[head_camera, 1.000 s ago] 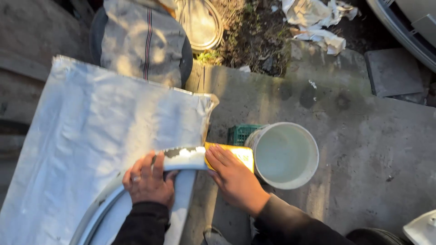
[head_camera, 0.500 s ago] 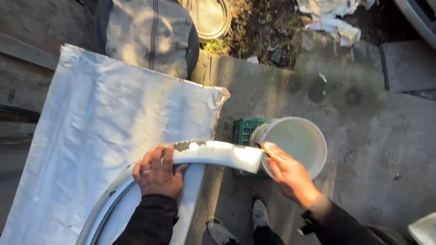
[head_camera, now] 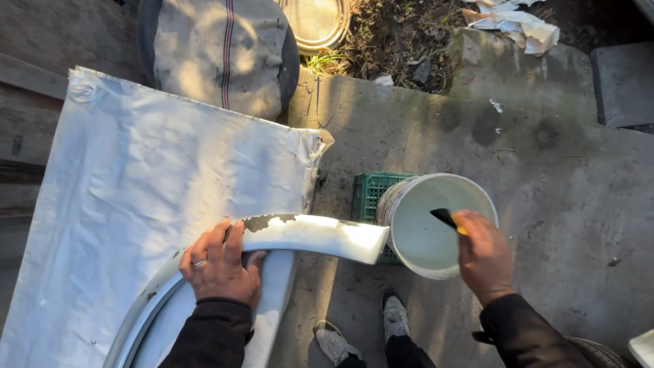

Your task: The person moves a bucket of water and then uses a yellow sanding block to sand a curved white car part resting on a white sheet. They repeatedly dip the sanding block into the water and continue sanding the surface.

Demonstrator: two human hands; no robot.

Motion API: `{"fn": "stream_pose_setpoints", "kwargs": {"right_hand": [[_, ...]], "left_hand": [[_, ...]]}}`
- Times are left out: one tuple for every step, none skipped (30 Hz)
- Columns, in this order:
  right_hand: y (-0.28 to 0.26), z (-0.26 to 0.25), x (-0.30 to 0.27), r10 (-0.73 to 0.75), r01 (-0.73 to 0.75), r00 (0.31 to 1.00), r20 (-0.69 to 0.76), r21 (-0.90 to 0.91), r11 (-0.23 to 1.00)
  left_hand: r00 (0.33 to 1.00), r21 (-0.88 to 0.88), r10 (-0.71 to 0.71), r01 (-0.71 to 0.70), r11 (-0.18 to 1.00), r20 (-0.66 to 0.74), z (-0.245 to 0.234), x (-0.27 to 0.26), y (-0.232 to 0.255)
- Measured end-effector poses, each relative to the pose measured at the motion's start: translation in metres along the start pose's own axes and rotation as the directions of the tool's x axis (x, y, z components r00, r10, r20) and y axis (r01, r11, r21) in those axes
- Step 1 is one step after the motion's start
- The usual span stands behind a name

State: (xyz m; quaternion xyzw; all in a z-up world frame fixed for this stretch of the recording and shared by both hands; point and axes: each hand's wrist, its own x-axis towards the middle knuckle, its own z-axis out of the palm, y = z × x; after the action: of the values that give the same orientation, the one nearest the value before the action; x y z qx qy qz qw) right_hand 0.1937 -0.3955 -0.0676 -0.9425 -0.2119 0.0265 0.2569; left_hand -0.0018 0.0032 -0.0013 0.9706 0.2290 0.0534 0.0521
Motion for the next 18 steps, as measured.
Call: {"fn": "stream_pose_setpoints", "kwargs": {"right_hand": [[0.006,0.017,-0.001,-0.003,0.003,1.000,0.008,0.006,1.000],[0.012,0.031,-0.004,-0.130,0.137,0.988,0.080,-0.088,0.987],[0.017,0.046,-0.006,-0.247,0.274,0.955,0.163,-0.170,0.947],[0.027,0.062,-0.008,-0.247,0.273,0.956,0.160,-0.171,0.947],[0.037,0.079,-0.010,-0.266,0.316,0.937,0.226,-0.231,0.920],[0.046,0.096,-0.012,-0.277,0.361,0.915,0.293,-0.286,0.888],[0.040,0.090,-0.006,-0.277,0.359,0.916,0.290,-0.287,0.888],[0.033,0.085,0.000,-0.131,0.234,0.928,0.350,-0.273,0.933],[0.025,0.082,0.005,0.016,0.103,0.913,0.408,-0.267,0.958],[0.022,0.075,0.004,0.013,0.108,0.908,0.418,-0.265,0.958],[0.019,0.069,0.003,0.194,-0.122,0.895,0.402,-0.198,0.973],[0.018,0.062,0.004,0.370,-0.347,0.841,0.394,-0.132,0.929],[0.021,0.051,-0.004,0.368,-0.342,0.840,0.398,-0.138,0.929],[0.025,0.044,-0.003,0.422,-0.439,0.869,0.260,0.007,0.899],[0.028,0.035,-0.002,0.487,-0.502,0.864,0.126,0.168,0.848],[0.035,0.034,-0.007,0.483,-0.498,0.867,0.125,0.163,0.852],[0.043,0.033,-0.012,0.496,-0.485,0.862,0.102,0.450,0.750],[0.051,0.031,-0.020,0.520,-0.424,0.850,0.083,0.694,0.582]], "left_hand": [[1.000,0.006,-0.007,0.007,1.000,0.004,0.000,-0.001,0.001],[1.000,-0.025,0.001,-0.002,1.000,-0.022,-0.001,-0.001,0.002],[0.999,-0.055,0.009,-0.011,0.998,-0.048,-0.002,-0.002,0.003],[0.999,-0.055,0.011,-0.014,0.998,-0.051,0.000,-0.001,0.002],[0.998,-0.049,0.016,-0.019,0.999,-0.053,0.001,0.000,0.001],[0.998,-0.044,0.022,-0.024,0.999,-0.054,0.002,0.000,0.000],[0.998,-0.044,0.024,-0.026,0.999,-0.055,0.002,0.001,0.000],[0.999,-0.024,0.011,-0.012,1.000,-0.038,0.002,0.001,-0.001],[1.000,-0.003,-0.001,0.001,1.000,-0.020,0.002,0.001,-0.003],[1.000,-0.001,-0.010,0.010,1.000,-0.013,0.001,0.000,-0.002],[1.000,-0.014,-0.009,0.009,1.000,-0.016,-0.001,-0.002,-0.001],[1.000,-0.032,-0.007,0.006,0.999,-0.024,0.000,-0.002,0.001],[1.000,-0.036,-0.015,0.014,0.999,-0.021,0.000,-0.004,0.000],[0.998,-0.048,0.003,-0.006,0.999,-0.062,0.001,-0.001,0.000],[0.994,-0.059,0.021,-0.027,0.998,-0.104,0.001,0.003,-0.001],[0.994,-0.064,0.016,-0.022,0.998,-0.106,0.000,0.001,-0.001],[0.998,-0.059,0.010,-0.014,0.998,-0.067,0.000,-0.001,-0.001],[1.000,-0.058,0.012,-0.013,0.998,-0.026,0.000,-0.002,-0.001]]}}
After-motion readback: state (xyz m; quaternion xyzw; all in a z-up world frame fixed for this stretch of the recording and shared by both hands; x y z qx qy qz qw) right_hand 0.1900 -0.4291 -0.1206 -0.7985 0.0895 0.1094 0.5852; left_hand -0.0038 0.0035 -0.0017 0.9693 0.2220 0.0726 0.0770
